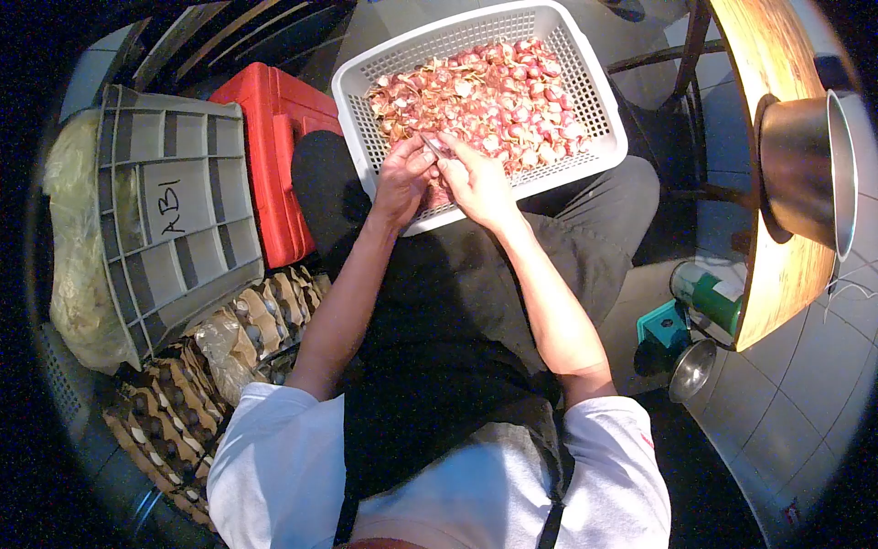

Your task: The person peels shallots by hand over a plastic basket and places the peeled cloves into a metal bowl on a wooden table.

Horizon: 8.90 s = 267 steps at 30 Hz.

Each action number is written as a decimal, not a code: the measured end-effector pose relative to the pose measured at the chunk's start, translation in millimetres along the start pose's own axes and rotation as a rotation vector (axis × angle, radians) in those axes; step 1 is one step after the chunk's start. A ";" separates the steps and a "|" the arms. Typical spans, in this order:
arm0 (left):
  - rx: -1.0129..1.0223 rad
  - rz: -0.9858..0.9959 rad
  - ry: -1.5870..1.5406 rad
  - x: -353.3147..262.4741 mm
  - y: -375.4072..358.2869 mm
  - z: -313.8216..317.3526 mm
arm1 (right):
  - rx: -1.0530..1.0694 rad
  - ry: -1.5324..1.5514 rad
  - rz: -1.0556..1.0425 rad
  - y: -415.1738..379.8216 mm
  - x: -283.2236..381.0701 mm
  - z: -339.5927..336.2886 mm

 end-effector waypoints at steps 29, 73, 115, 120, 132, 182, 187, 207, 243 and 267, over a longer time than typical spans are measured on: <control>-0.029 -0.027 -0.150 5.1 0.9 -4.8 | -0.048 0.198 0.171 -1.7 -12.0 -5.9; -0.063 -0.015 -0.170 -3.5 -2.8 7.3 | -0.013 0.163 0.089 -0.1 -9.8 -2.0; -0.046 -0.002 -0.109 3.4 -0.8 -5.1 | 0.035 0.075 0.099 -0.7 -3.8 1.5; -0.053 -0.006 -0.101 -2.8 -3.9 2.2 | 0.043 0.103 0.117 0.3 -11.1 2.8; -0.082 -0.020 -0.047 -5.8 -5.1 4.5 | -0.018 0.082 0.036 -0.1 -0.6 -1.9; 0.000 -0.040 -0.043 3.9 0.9 1.1 | 0.028 0.174 0.159 -0.3 -5.3 1.4; -0.028 -0.001 -0.128 -3.5 -2.7 8.4 | 0.005 0.219 0.125 1.1 -9.2 2.5; -0.010 -0.021 -0.132 4.3 1.0 -1.4 | -0.123 0.095 0.148 0.5 -7.4 -5.3; -0.083 0.000 -0.192 -0.4 -2.9 -3.9 | 0.086 0.075 0.106 0.6 -0.6 5.0; -0.033 -0.130 -0.201 10.2 -5.5 3.1 | -0.034 -0.034 0.037 2.2 -1.4 1.2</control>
Point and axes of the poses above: each hand's wrist, its own y-axis towards the middle knuckle, its own z-axis out of the palm, x = y × z, the point moved 10 cm from there along y, towards the middle knuckle, and after that the axes turned 4 degrees about x, right-handed, at the moved point
